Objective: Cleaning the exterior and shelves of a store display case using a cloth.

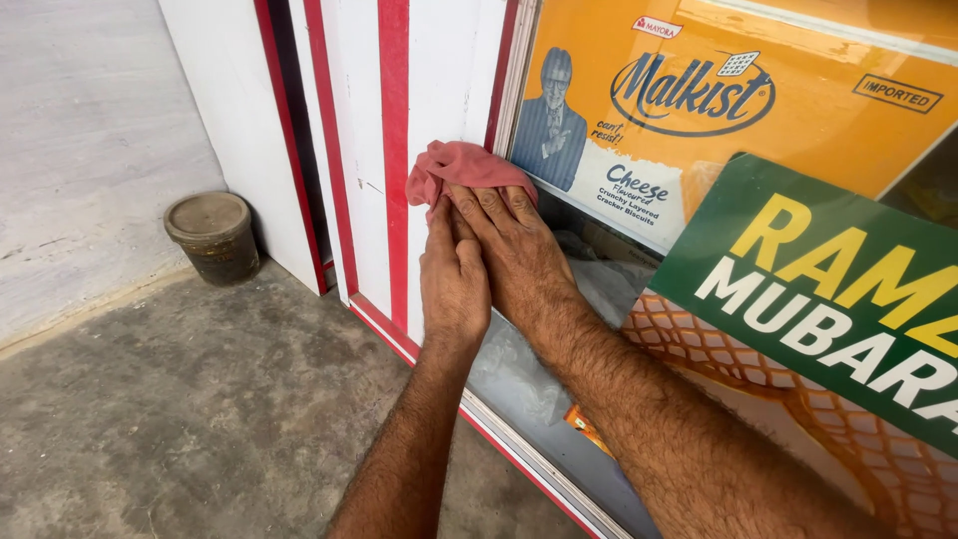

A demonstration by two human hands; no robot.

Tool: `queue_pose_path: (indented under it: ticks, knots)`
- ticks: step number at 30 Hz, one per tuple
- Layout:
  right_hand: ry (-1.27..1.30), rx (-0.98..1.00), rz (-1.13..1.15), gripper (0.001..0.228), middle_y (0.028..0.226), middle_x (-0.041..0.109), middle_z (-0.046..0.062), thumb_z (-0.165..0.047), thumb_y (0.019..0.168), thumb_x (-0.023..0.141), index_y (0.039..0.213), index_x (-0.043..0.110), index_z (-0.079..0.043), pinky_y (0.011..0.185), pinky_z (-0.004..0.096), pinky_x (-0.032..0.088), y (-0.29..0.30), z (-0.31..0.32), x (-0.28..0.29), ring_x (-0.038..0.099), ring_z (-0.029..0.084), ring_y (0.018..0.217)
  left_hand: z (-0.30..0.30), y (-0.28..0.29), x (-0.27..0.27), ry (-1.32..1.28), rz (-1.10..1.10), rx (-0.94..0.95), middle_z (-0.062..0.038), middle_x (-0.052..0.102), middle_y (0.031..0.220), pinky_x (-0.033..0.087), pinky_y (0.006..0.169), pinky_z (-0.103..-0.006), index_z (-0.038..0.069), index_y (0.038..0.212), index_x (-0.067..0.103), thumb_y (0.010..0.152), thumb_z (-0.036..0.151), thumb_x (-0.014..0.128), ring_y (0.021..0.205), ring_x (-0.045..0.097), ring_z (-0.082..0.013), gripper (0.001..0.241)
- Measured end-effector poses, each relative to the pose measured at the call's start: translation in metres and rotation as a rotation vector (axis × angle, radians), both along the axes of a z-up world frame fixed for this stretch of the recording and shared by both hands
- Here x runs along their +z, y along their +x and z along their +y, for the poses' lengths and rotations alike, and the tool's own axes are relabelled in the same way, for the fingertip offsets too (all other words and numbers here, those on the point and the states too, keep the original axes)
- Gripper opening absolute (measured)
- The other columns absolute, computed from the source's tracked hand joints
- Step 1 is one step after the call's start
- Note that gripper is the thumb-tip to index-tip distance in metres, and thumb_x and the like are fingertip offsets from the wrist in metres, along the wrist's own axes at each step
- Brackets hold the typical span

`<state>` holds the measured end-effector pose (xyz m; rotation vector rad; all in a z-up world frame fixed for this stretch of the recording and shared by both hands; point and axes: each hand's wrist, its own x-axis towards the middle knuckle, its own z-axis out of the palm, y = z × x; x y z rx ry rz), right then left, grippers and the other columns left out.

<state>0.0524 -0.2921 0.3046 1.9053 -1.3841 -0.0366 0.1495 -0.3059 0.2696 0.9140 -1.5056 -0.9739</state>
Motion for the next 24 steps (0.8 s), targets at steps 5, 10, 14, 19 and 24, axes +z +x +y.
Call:
queue_pose_path:
  ticks: [5, 10, 14, 19, 24]
  knots:
    - [-0.019, -0.075, 0.007, 0.069, 0.167, 0.024, 0.015, -0.036, 0.098, 0.054, 0.159, 0.033, -0.008, 0.124, 0.052, 0.015, 0.001, -0.001, -0.003, 0.020, 0.028, 0.153, -0.003, 0.006, 0.013, 0.124, -0.021, -0.008, -0.020, 0.052, 0.149, 0.042, 0.117, -0.0429, 0.008, 0.158, 0.028, 0.102, 0.025, 0.033, 0.137, 0.055, -0.0309, 0.059]
    - [0.046, -0.094, 0.049, 0.053, 0.163, 0.035, 0.014, -0.033, 0.100, 0.057, 0.146, 0.051, -0.008, 0.126, 0.053, 0.018, 0.010, 0.002, 0.007, 0.027, 0.031, 0.153, -0.003, 0.018, 0.007, 0.124, 0.009, -0.026, -0.014, 0.061, 0.143, 0.053, 0.107, -0.0398, 0.015, 0.157, 0.034, 0.097, 0.006, 0.037, 0.128, 0.064, -0.0281, 0.060]
    - [-0.059, -0.002, -0.015, 0.054, 0.157, 0.043, 0.016, -0.033, 0.099, 0.060, 0.144, 0.056, -0.004, 0.125, 0.052, 0.021, 0.004, -0.001, 0.004, 0.034, 0.031, 0.150, -0.007, 0.017, 0.006, 0.044, -0.055, -0.012, -0.018, 0.052, 0.150, 0.047, 0.108, -0.0437, 0.012, 0.159, 0.027, 0.105, 0.012, 0.044, 0.134, 0.053, -0.0312, 0.056]
    - [-0.113, 0.155, -0.079, 0.050, 0.154, 0.049, 0.018, -0.023, 0.096, 0.064, 0.143, 0.060, -0.007, 0.122, 0.045, 0.029, 0.001, 0.001, 0.003, 0.041, 0.032, 0.148, -0.001, 0.014, 0.012, 0.050, -0.139, 0.034, -0.019, 0.049, 0.144, 0.052, 0.105, -0.0428, 0.011, 0.160, 0.016, 0.103, 0.025, 0.052, 0.131, 0.055, -0.0287, 0.070]
    - [-0.079, 0.077, 0.063, 0.045, 0.148, 0.055, 0.016, -0.028, 0.095, 0.066, 0.134, 0.061, -0.006, 0.118, 0.050, 0.033, 0.000, 0.003, 0.015, 0.043, 0.029, 0.144, -0.004, 0.003, 0.008, 0.032, -0.273, 0.088, -0.022, 0.046, 0.141, 0.052, 0.105, -0.0440, 0.014, 0.160, 0.022, 0.097, 0.032, 0.064, 0.128, 0.054, -0.0322, 0.078]
